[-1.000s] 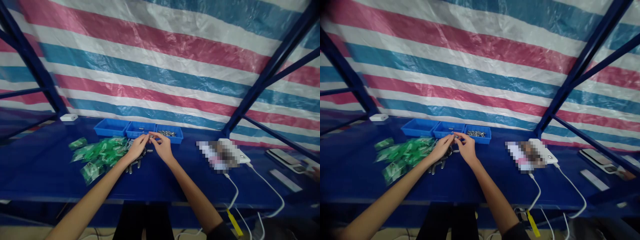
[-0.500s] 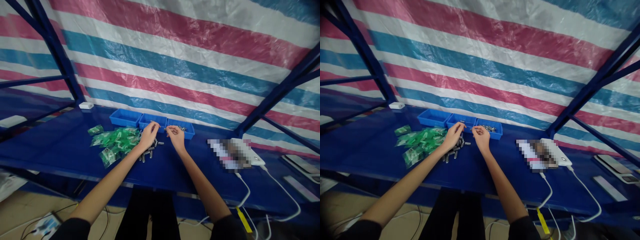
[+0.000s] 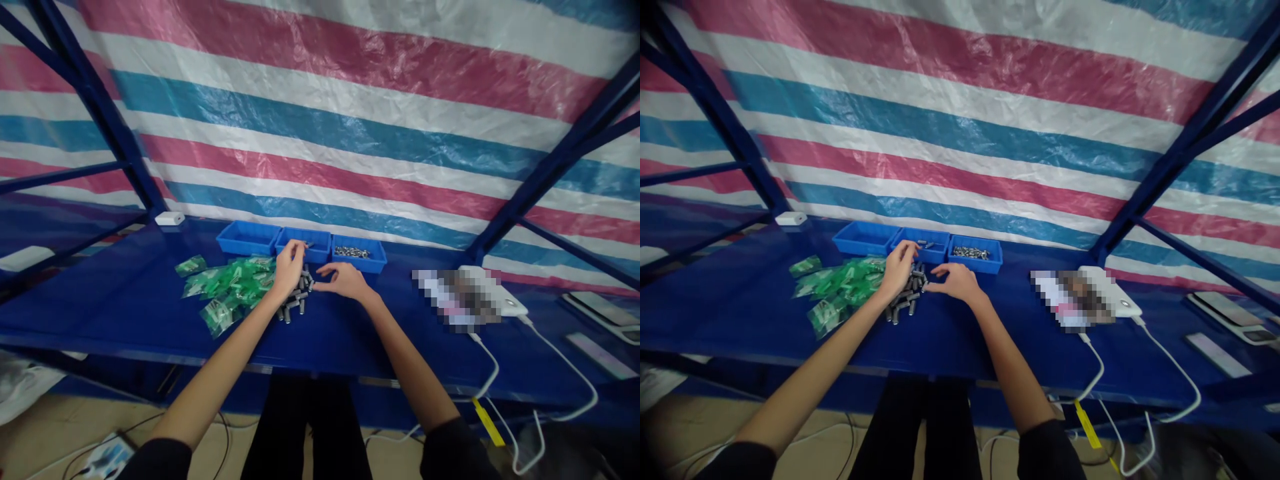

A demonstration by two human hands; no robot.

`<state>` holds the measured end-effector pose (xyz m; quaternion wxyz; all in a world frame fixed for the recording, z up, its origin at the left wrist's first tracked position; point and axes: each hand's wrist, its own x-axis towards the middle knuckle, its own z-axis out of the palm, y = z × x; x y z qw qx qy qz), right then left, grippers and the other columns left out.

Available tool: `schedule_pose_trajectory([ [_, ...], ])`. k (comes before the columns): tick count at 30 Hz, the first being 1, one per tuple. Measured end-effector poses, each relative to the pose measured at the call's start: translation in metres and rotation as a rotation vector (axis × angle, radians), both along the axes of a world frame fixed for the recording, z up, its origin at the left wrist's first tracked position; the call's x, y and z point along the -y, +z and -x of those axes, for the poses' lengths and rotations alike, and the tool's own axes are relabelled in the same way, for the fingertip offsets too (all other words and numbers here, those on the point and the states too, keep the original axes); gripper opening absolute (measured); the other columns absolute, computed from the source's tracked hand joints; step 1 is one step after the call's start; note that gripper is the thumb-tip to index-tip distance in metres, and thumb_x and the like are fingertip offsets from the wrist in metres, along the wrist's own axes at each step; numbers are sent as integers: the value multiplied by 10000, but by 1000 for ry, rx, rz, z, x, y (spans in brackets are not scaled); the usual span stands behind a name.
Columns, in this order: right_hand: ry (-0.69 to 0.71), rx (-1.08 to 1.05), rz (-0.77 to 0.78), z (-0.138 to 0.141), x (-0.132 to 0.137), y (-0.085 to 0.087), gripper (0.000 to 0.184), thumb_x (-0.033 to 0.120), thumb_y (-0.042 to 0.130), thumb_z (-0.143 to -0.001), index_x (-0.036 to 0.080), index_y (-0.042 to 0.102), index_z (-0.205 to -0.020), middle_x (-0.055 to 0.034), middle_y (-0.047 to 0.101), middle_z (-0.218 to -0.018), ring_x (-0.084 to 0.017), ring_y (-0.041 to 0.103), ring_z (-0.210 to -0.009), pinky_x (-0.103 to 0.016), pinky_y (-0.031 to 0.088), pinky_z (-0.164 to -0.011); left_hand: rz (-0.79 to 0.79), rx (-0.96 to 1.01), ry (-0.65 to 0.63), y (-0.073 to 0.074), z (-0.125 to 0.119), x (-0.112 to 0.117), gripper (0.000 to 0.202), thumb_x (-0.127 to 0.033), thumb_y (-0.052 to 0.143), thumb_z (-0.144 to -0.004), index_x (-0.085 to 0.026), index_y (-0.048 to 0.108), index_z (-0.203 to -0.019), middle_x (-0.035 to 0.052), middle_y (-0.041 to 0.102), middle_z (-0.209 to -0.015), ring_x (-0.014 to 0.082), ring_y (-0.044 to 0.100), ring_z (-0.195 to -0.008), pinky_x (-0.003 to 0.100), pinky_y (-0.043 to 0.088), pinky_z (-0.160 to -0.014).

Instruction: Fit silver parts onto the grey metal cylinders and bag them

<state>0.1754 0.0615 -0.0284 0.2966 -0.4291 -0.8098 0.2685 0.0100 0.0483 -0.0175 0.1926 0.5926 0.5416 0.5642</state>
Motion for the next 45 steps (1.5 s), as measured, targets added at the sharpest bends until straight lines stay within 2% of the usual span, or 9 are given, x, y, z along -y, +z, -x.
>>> schedule_pose_trajectory([
  [6, -63, 188, -17, -6, 0, -2, 97, 350, 689, -686, 269, 702, -738, 26, 702, -770, -139, 623, -687, -231, 406, -576, -28, -251, -37, -1, 1, 0, 328, -346, 336, -881, -174, 545, -694, 3, 522, -693, 134, 507, -694, 238, 390, -693],
  [10, -220, -3, -43, -4, -2, 0, 140, 340, 661, -716, 250, 687, -820, 15, 699, -778, -136, 628, -691, -234, 433, -613, -33, -478, -78, -4, 1, -1, 373, -387, 362, -869, -178, 574, -643, 4, 503, -661, 146, 498, -701, 258, 380, -714],
  [13, -169, -236, -56, 0, -1, 2, 228, 373, 649, -714, 201, 681, -859, -8, 687, -766, -115, 607, -617, -218, 450, -585, -37, -508, -110, -5, 0, -2, 390, -410, 362, -867, -179, 569, -631, 5, 498, -663, 145, 495, -701, 257, 380, -706],
  [18, -58, -472, -92, 8, 1, 3, 266, 374, 651, -701, 162, 690, -858, -11, 657, -707, -94, 560, -557, -204, 450, -563, -10, -381, -193, -4, -4, 0, 409, -416, 337, -871, -174, 490, -579, -3, 469, -646, 131, 479, -653, 249, 374, -655],
  [25, -67, -565, -23, 13, 3, 6, 281, 389, 626, -719, 161, 689, -871, 5, 619, -636, -96, 550, -548, -212, 453, -553, 136, -168, -352, -9, -8, -4, 384, -415, 349, -827, -168, 483, -565, 1, 522, -621, 136, 492, -636, 253, 391, -638],
  [31, -75, -741, 85, 15, 4, 6, 270, 365, 601, -737, 184, 639, -934, -9, 642, -757, -96, 579, -601, -188, 454, -492, 199, 78, -326, -6, -10, -5, 378, -495, 429, -812, -157, 584, -742, 8, 563, -664, 130, 501, -610, 233, 366, -546],
  [34, -90, -827, 244, 17, 3, 3, 306, 387, 617, -720, 192, 619, -956, -11, 640, -766, -84, 539, -544, -163, 378, -382, 140, 128, -327, -2, -10, -4, 338, -468, 457, -814, -161, 595, -782, 6, 567, -693, 123, 499, -623, 223, 375, -564],
  [38, -143, -909, 385, 19, 1, -2, 308, 408, 641, -697, 194, 641, -918, -3, 625, -725, -67, 506, -522, -159, 379, -389, 27, 163, -318, 6, -7, -1, 269, -398, 472, -823, -173, 620, -835, 0, 573, -732, 113, 495, -647, 215, 385, -614],
  [45, -229, -753, 294, 21, -5, -10, 267, 391, 707, -623, 147, 674, -726, 12, 571, -523, -70, 446, -420, -193, 370, -369, -32, 391, -164, 15, 2, 0, 228, -336, 448, -809, -170, 602, -777, -1, 558, -701, 98, 484, -587, 202, 328, -520],
])
